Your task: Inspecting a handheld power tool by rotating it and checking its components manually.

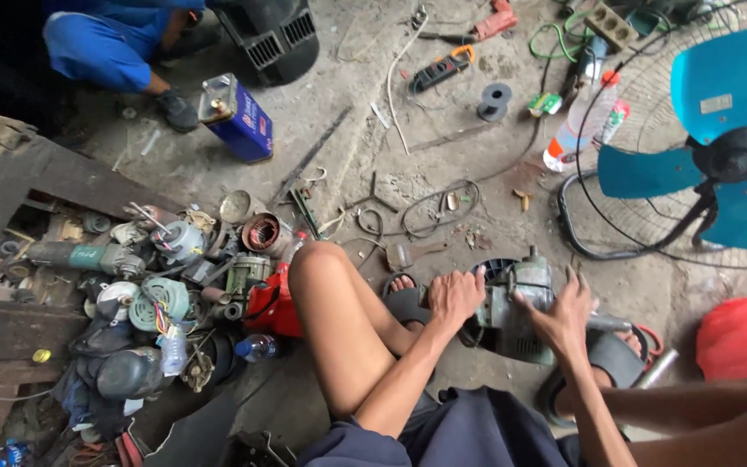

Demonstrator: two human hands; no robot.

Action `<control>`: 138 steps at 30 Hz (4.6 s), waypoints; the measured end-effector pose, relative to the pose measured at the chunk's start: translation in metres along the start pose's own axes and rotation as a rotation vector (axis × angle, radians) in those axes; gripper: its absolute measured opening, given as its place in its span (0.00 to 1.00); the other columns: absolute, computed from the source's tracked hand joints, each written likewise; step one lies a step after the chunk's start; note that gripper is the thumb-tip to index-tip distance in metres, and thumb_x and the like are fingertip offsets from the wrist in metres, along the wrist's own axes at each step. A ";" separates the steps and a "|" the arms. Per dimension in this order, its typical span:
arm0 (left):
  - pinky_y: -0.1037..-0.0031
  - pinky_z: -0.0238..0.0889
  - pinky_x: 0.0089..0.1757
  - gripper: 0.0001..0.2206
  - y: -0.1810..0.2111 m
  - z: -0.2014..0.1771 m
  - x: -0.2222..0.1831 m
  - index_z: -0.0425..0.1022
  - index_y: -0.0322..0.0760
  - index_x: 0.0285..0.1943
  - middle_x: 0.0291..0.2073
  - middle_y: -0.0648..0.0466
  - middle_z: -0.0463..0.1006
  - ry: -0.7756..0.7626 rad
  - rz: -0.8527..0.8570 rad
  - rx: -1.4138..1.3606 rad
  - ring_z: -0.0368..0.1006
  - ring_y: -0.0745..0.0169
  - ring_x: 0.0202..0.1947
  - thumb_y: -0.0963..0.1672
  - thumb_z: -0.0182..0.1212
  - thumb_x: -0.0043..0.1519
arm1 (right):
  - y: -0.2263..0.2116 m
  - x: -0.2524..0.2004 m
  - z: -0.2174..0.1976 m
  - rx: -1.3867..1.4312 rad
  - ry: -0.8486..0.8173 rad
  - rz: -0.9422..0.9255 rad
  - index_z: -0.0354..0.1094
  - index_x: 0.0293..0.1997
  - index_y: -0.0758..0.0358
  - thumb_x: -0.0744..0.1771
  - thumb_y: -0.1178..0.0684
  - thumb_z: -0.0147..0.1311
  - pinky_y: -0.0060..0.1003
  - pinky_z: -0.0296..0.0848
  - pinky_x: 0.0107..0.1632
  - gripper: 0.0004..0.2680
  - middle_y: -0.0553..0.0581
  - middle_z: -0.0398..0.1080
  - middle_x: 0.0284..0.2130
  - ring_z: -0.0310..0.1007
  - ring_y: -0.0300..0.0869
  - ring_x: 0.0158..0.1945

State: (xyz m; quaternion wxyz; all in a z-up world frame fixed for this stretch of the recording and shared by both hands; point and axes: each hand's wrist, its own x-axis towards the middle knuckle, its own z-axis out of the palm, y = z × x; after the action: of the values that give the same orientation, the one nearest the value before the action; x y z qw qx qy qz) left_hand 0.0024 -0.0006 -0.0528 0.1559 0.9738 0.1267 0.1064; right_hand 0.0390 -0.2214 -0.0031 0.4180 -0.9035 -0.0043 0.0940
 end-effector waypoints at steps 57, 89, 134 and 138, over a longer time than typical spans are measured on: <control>0.44 0.79 0.39 0.33 0.005 -0.019 0.000 0.88 0.33 0.30 0.26 0.36 0.87 -0.123 -0.041 -0.021 0.90 0.31 0.33 0.55 0.44 0.78 | -0.017 -0.019 -0.016 -0.011 -0.145 0.024 0.48 0.89 0.66 0.60 0.37 0.82 0.81 0.46 0.82 0.50 0.94 0.48 0.78 0.49 0.90 0.82; 0.41 0.78 0.39 0.32 0.004 -0.009 -0.002 0.88 0.33 0.30 0.26 0.36 0.87 -0.094 -0.039 -0.038 0.90 0.29 0.34 0.54 0.45 0.77 | 0.029 -0.014 -0.005 -0.094 -0.118 -0.031 0.49 0.89 0.65 0.61 0.32 0.79 0.82 0.40 0.83 0.49 0.94 0.50 0.78 0.51 0.89 0.82; 0.44 0.78 0.42 0.33 0.006 -0.026 0.004 0.88 0.30 0.34 0.30 0.33 0.88 -0.181 -0.064 -0.048 0.90 0.28 0.37 0.54 0.44 0.79 | -0.003 -0.024 -0.018 -0.084 -0.124 0.015 0.47 0.90 0.67 0.61 0.31 0.78 0.85 0.41 0.82 0.51 0.95 0.48 0.80 0.50 0.91 0.82; 0.44 0.79 0.40 0.32 0.007 -0.026 -0.001 0.88 0.30 0.31 0.27 0.34 0.87 -0.114 -0.045 -0.024 0.90 0.29 0.35 0.54 0.46 0.79 | -0.026 -0.015 -0.026 -0.037 -0.041 0.048 0.47 0.91 0.67 0.66 0.30 0.72 0.82 0.38 0.83 0.47 0.94 0.47 0.81 0.49 0.90 0.83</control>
State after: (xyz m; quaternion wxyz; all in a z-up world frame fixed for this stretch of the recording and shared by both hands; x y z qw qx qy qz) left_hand -0.0038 -0.0005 -0.0261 0.1767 0.9733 0.1381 0.0488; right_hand 0.0301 -0.2257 0.0352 0.3985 -0.9089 0.0072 0.1227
